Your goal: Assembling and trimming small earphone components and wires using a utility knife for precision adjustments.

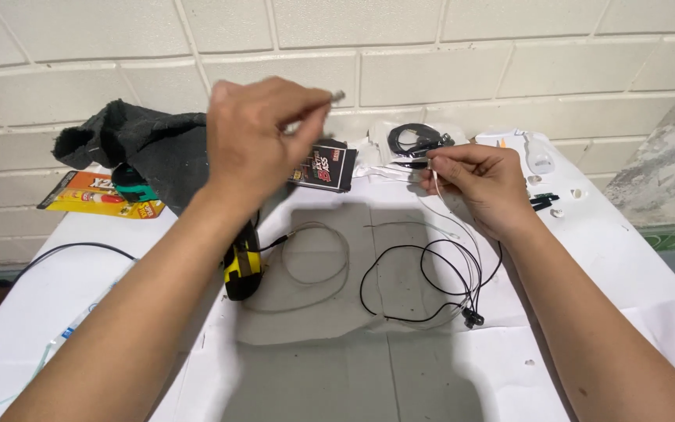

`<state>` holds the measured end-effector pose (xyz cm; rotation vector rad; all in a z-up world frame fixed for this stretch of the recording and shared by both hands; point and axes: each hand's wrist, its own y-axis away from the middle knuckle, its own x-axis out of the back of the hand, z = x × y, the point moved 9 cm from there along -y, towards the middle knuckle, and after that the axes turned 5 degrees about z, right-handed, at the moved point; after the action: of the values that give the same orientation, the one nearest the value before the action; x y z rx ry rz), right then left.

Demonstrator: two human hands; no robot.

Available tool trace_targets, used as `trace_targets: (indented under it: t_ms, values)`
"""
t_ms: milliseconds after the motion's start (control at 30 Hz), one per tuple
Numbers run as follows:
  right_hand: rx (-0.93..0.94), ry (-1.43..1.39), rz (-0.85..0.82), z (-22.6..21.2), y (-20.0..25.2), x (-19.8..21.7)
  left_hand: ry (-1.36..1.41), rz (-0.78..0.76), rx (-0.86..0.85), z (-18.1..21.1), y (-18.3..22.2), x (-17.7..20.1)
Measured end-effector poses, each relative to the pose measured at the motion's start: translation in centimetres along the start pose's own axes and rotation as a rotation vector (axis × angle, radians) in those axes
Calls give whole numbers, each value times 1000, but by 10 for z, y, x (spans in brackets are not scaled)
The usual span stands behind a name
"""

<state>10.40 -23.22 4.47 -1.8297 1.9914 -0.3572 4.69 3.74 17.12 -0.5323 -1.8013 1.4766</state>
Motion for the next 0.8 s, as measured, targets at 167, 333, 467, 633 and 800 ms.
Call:
trace_targets:
  t_ms: [167,333,467,633,800]
  values:
    - [-48,-102,-27,-1,4,-4,-139,59,-180,19,-8,11]
    - [-122,-130,-69,6,13,-18,-131,-34,-351,56,-1,-11]
    - [-83,-136,-125,1,18,-29,-115,-40,-490,80,15,-26]
    - [-7,-224,-117,5,19,-31,59,-144,-358,74,24,-40]
    - [21,-179,-146,14,17,-32,83,-138,-343,78,25,-38]
